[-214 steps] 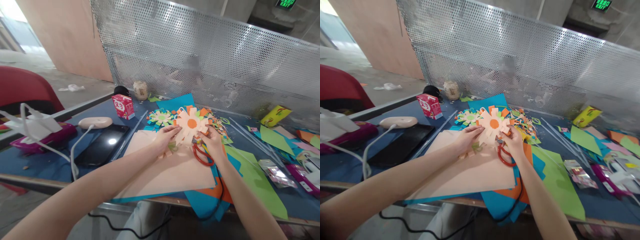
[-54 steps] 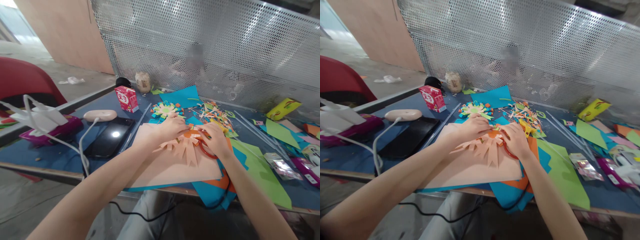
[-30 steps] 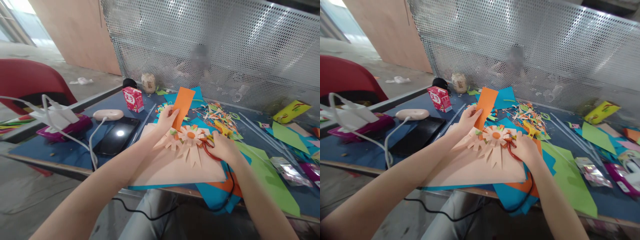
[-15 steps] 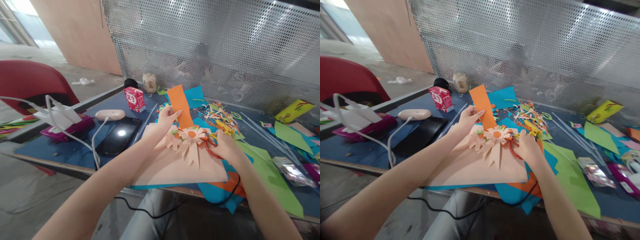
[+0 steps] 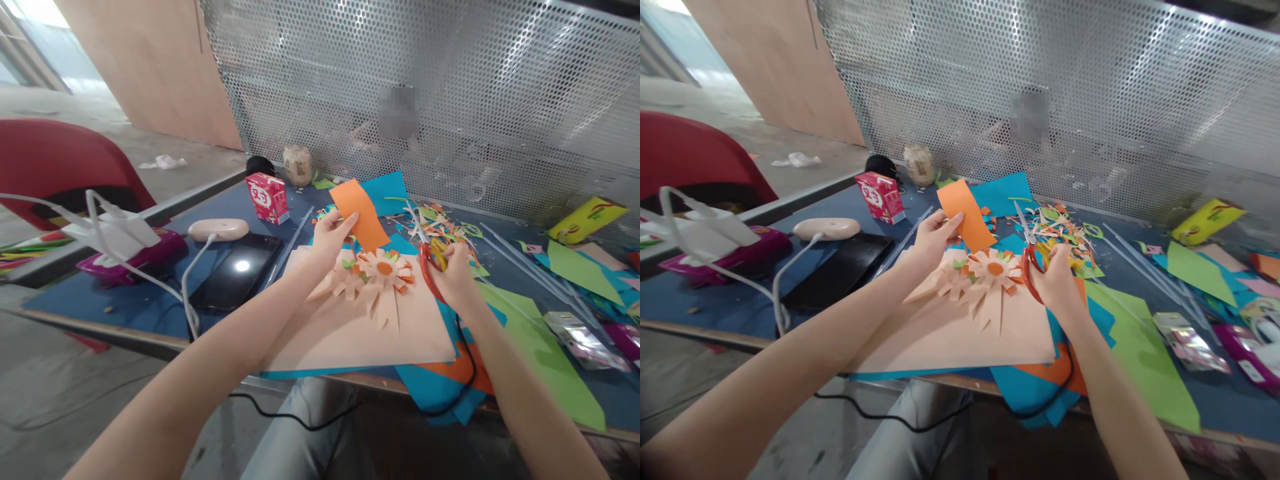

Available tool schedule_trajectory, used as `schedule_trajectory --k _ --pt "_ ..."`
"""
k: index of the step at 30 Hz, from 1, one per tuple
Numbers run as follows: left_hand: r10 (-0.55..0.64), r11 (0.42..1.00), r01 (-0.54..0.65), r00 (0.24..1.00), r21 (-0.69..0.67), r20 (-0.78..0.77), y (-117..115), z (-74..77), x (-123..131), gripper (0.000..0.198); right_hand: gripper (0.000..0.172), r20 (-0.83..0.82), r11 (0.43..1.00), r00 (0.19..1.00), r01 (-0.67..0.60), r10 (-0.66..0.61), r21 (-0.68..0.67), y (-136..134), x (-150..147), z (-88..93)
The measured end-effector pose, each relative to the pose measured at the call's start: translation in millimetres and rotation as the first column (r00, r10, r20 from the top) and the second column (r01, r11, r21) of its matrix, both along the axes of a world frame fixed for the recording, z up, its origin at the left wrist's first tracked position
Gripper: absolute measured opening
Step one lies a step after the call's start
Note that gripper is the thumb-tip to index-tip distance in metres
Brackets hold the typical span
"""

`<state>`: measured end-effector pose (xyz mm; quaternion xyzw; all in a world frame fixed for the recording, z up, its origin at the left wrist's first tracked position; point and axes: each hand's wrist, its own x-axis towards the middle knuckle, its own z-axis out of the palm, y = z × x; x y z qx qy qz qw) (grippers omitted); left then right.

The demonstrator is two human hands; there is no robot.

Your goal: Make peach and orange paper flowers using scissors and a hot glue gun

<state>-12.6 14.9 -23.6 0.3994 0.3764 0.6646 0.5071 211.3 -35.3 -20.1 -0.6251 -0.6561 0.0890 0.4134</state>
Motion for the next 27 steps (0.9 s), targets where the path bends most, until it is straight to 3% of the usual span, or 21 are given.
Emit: schedule_trajectory --k 3,10,15,21,27 --pt "-0.051 0.999 0.05 0.998 0.021 0.046 -2 2.5 1 0.043 0.044 -0.133 0.981 0.971 -0.194 0.196 0.03 0 -2 0.0" --pt "-0.133 0.979 0.135 0.991 0.154 -0.021 -10 7.0 6 0.043 0.038 -0.169 0.847 0.869 -0.493 0.466 -0.2 -13 -6 3.7" --pt "-0.141 0.953 0.16 0.986 0.257 -0.091 -14 7.8 7 0.04 0.037 -0.263 0.811 0.85 -0.52 0.457 -0.27 -12 -6 3.4" --pt "-0.116 0.966 0.136 0.988 0.219 -0.104 -13 4.9 8 0.037 0.034 -0.416 0.707 0.763 -0.632 0.494 -0.318 -16 -9 5.4" --pt "-0.107 0.971 0.125 0.989 0.205 -0.097 -14 4.1 11 0.037 0.038 -0.441 0.694 0.76 -0.634 0.477 -0.342 -18 -13 4.4"
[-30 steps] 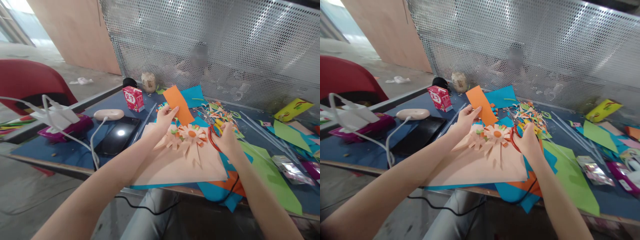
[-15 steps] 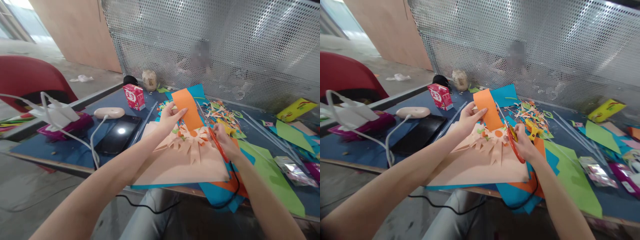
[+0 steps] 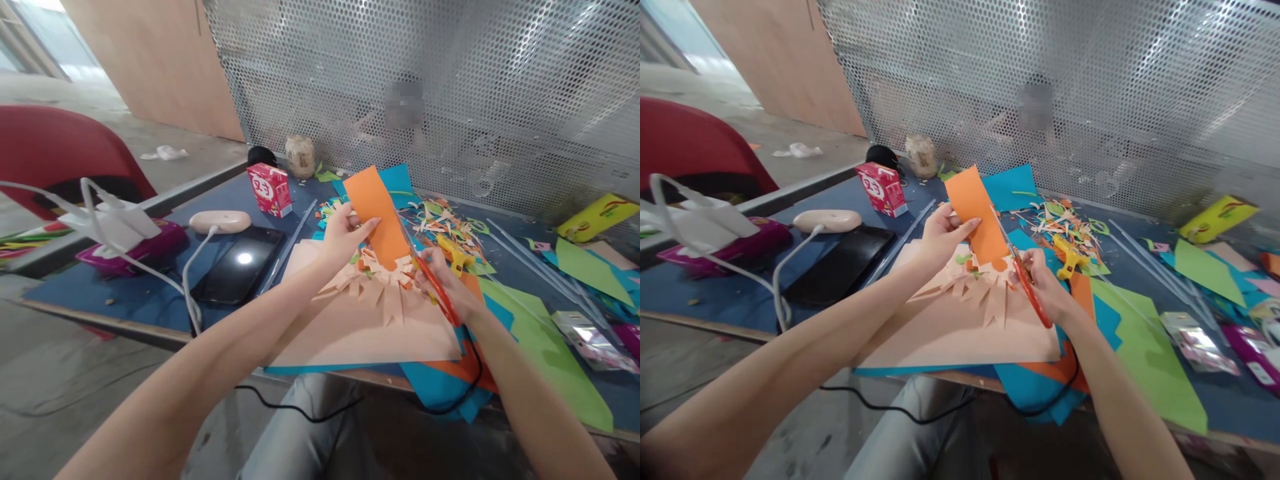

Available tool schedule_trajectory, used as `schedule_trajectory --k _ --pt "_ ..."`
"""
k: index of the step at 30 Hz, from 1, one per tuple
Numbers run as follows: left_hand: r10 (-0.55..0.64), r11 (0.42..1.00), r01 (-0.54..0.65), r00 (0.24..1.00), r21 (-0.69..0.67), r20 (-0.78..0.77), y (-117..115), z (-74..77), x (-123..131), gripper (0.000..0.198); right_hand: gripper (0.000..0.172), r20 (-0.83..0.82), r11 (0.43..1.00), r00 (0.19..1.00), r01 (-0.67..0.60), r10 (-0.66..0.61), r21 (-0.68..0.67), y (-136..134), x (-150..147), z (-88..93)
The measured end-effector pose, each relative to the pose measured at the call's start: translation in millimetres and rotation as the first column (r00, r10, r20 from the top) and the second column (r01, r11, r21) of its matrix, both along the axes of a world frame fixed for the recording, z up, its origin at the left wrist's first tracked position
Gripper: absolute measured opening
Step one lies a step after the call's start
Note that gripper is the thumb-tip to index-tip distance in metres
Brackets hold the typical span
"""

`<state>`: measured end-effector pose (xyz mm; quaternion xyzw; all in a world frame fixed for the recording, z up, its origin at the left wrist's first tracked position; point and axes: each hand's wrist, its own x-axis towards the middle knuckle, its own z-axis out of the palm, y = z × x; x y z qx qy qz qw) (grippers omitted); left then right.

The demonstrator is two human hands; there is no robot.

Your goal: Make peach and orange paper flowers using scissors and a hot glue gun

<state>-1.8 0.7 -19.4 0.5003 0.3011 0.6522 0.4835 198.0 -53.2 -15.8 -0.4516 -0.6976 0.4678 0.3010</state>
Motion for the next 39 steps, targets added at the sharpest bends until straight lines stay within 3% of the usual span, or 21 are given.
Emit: schedule_trajectory --k 9,27,39 --pt "0.008 1.0 -0.01 0.998 -0.018 -0.067 -2.1 0.8 1.5 0.033 0.037 0.01 1.0 1.0 0.019 -0.019 0.01 0.7 -2.0 -0.6" --pt "-0.041 0.993 0.033 0.997 -0.117 -0.066 -7.8 5.1 1.9 0.033 0.034 0.045 0.998 0.999 0.019 -0.021 0.06 1.4 -0.1 -2.6" --pt "-0.048 0.989 0.041 0.998 -0.139 -0.05 -5.7 3.1 2.5 0.034 0.03 0.11 0.987 0.99 0.072 -0.088 0.142 0.0 1.3 -1.3"
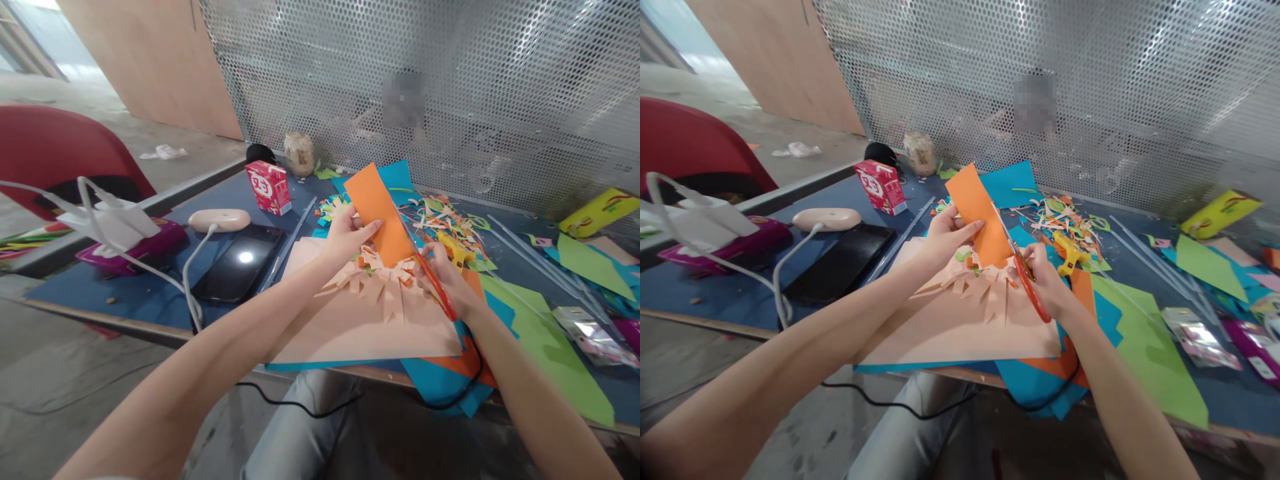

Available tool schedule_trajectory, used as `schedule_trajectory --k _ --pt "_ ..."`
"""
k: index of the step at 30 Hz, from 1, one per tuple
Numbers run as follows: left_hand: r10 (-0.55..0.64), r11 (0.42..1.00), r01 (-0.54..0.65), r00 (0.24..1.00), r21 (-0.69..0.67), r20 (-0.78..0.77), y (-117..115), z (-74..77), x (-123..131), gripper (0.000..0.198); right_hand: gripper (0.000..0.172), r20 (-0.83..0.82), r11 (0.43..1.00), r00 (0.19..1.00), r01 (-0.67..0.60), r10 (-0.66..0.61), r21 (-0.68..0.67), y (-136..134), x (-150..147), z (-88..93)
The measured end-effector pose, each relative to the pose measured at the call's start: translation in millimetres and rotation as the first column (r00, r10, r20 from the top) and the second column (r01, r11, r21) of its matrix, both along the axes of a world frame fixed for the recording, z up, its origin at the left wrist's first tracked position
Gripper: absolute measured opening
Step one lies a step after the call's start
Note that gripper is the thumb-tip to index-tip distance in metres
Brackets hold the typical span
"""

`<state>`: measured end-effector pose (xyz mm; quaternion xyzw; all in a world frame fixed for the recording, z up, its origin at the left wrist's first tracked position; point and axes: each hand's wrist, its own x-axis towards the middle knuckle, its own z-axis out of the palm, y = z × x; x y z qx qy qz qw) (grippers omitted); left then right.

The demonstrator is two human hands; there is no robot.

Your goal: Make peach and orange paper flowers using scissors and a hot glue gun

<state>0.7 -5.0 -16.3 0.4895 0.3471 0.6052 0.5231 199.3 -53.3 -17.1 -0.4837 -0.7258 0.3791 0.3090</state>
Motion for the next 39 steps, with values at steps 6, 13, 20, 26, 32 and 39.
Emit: schedule_trajectory --k 6,13,20,26,32,39 --pt "-0.002 1.0 0.002 1.0 -0.004 -0.013 1 -0.4 0 0.031 0.031 0.016 1.0 1.0 0.021 -0.022 0.006 1 -1 0.4" --pt "-0.009 1.0 0.009 1.0 0.017 0.018 3 -3.6 0 0.032 0.032 0.039 0.997 0.997 0.057 -0.06 0.057 4 -1 -4.3" --pt "-0.005 1.0 0.005 1.0 0.01 0.028 9 -7.5 -2 0.026 0.038 0.019 0.998 0.997 0.068 -0.068 0.012 5 -3 -2.9" --pt "-0.053 0.999 0.053 0.999 -0.012 0.01 5 -5.9 -1 0.027 0.039 -0.035 0.997 0.998 0.059 -0.061 -0.041 1 -8 -1.1" --pt "-0.075 0.997 0.076 0.996 0.018 -0.043 1 -7.4 0 0.027 0.035 -0.035 0.997 0.998 0.049 -0.051 -0.056 -7 -12 6.3" --pt "-0.064 0.998 0.065 0.996 0.013 -0.061 2 -8.9 0 0.027 0.035 -0.04 0.997 0.997 0.058 -0.06 -0.046 -3 -8 0.4"
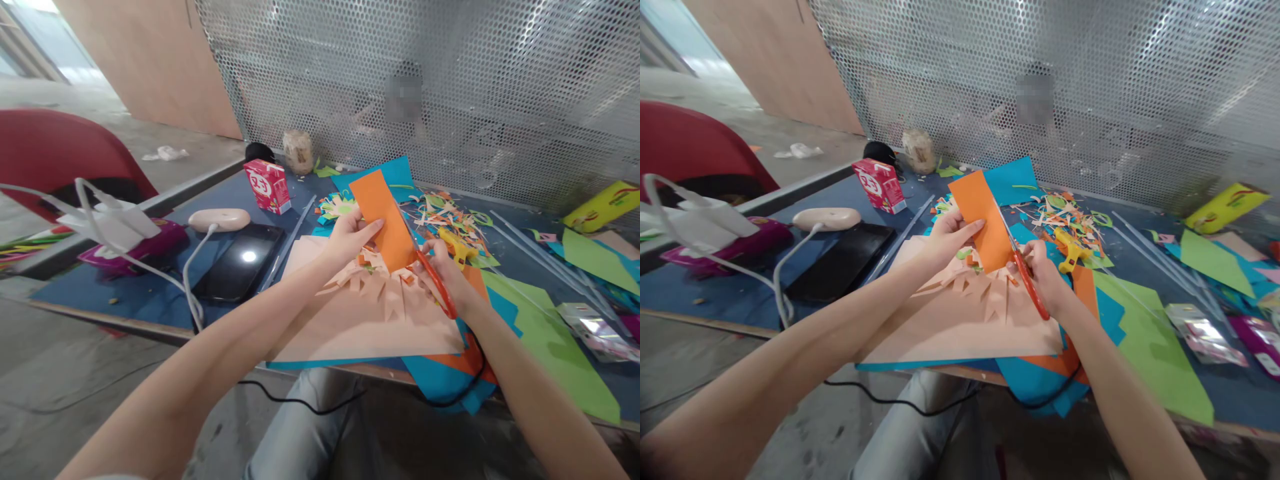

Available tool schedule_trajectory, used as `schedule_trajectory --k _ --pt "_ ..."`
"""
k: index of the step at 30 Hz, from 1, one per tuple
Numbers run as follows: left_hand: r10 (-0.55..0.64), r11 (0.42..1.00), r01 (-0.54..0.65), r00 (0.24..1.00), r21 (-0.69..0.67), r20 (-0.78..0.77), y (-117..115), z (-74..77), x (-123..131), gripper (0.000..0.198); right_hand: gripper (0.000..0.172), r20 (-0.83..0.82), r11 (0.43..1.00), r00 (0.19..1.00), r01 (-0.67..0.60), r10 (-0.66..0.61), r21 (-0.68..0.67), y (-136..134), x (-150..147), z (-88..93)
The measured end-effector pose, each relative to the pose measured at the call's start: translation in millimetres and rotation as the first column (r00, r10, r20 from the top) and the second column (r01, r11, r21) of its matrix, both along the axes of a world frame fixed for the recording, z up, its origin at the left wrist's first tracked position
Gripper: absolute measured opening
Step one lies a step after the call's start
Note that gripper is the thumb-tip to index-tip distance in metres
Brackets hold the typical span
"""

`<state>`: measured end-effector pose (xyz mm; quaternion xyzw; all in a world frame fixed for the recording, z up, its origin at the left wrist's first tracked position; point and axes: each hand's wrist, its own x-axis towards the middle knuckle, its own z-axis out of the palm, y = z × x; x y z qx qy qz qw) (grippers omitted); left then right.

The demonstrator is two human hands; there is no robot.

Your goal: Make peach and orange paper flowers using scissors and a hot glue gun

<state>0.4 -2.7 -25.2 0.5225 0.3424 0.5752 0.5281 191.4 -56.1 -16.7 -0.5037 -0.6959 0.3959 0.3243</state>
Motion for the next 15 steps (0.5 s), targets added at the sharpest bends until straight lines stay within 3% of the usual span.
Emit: schedule_trajectory --k 7,15 --pt "-0.005 1.0 0.005 1.0 -0.019 0.01 0.9 0.2 0.5 0.023 0.037 -0.046 0.998 0.998 0.052 -0.053 -0.032 1.7 -2.9 -1.0" --pt "-0.118 0.993 0.118 0.992 -0.02 -0.034 -1.4 0.9 0.8 0.033 0.041 -0.063 0.999 0.998 0.022 -0.024 -0.039 -1.4 -6.4 3.8"
